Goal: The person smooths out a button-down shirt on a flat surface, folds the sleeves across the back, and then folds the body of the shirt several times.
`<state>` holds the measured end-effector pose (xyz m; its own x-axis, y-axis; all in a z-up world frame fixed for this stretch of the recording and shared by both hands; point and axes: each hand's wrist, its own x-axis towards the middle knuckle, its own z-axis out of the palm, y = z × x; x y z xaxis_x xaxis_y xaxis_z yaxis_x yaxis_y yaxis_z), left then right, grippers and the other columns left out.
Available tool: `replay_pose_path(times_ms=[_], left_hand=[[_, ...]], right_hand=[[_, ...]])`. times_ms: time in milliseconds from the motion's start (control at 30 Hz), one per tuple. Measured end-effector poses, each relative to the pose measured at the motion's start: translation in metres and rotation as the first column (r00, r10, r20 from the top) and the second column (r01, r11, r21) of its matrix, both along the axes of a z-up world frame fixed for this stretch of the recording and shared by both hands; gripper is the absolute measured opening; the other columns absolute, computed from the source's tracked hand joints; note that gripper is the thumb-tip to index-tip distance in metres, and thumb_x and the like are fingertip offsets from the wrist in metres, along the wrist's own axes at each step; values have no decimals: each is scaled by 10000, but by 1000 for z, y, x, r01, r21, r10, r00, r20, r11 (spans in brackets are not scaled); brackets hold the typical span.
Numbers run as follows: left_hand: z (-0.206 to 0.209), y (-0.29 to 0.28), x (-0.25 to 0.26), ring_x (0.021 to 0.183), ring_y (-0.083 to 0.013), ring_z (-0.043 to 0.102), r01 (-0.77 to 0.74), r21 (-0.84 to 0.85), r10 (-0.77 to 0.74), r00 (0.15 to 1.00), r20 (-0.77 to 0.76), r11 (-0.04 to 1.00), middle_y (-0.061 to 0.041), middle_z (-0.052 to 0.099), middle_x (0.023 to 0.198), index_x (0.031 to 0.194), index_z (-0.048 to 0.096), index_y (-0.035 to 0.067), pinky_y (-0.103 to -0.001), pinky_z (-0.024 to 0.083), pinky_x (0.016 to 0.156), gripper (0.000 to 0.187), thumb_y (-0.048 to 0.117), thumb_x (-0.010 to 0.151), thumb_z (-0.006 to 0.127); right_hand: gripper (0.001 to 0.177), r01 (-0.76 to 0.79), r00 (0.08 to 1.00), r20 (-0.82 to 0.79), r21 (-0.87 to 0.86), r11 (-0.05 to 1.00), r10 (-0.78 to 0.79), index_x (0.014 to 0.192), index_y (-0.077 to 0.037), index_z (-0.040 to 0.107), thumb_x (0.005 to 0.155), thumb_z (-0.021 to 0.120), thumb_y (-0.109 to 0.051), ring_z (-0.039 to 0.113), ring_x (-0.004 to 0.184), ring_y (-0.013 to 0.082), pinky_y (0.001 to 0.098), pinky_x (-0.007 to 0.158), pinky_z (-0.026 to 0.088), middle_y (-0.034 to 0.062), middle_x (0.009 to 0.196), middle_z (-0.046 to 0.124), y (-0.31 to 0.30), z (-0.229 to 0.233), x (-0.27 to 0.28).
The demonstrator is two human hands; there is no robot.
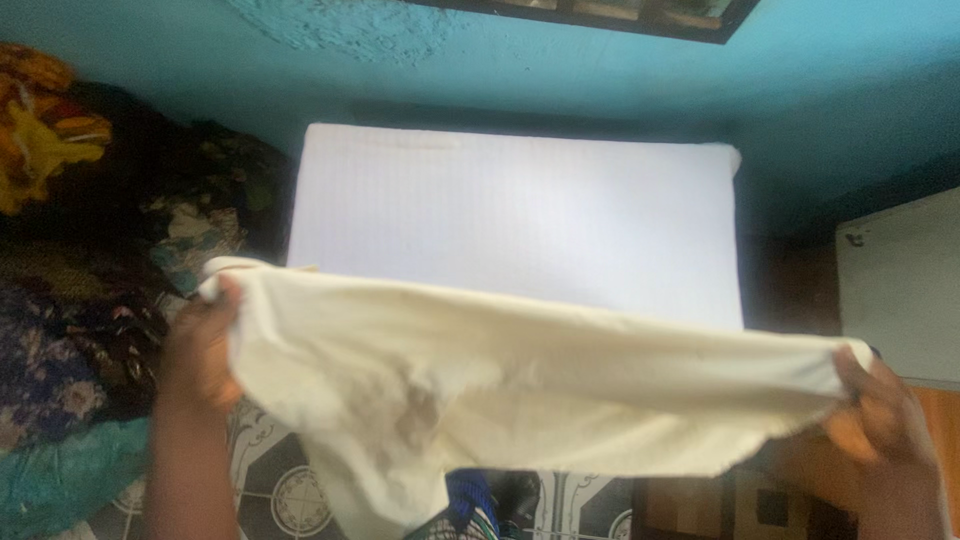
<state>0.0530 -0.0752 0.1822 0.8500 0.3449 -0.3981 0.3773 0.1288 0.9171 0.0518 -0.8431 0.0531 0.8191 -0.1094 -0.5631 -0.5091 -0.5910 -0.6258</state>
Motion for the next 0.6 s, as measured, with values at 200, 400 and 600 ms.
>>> replay_pose_path(times_ms=[200, 400, 600], left_hand=[[-146, 18, 150, 937, -229, 709, -120, -106, 94, 970, -225, 987, -126, 710, 1076, 1156, 662, 24, -398, 620, 855, 404, 407, 1036, 618], [-189, 30, 163, 979, -208, 723, -65, -129, 18, 943, -332, 989, -102, 737, 1124, 1304, 630, 8, -386, 593, 878, 470, 383, 1022, 600], [-163, 29, 98, 901, -352, 773, 472, 102, -242, 611, -753, 876, -220, 791, 1028, 1315, 631, 16, -507, 598, 924, 616, 514, 954, 607]], right_hand=[[541, 515, 854, -181, 424, 745, -488, 1380, -45, 526, 1034, 475, -458, 613, 1265, 275, 424, 1097, 471, 144, 1313, 665, 99, -50, 125], [758, 211, 900, -317, -284, 935, -299, 1366, 86, 607, 1119, 344, -580, 600, 1268, 387, 485, 1193, 347, 308, 1354, 649, 164, -10, 137], [691, 519, 805, -383, 86, 850, -453, 1375, 114, 444, 907, 665, -344, 588, 1301, 372, 492, 1148, 440, 315, 1408, 577, 153, -23, 95]])
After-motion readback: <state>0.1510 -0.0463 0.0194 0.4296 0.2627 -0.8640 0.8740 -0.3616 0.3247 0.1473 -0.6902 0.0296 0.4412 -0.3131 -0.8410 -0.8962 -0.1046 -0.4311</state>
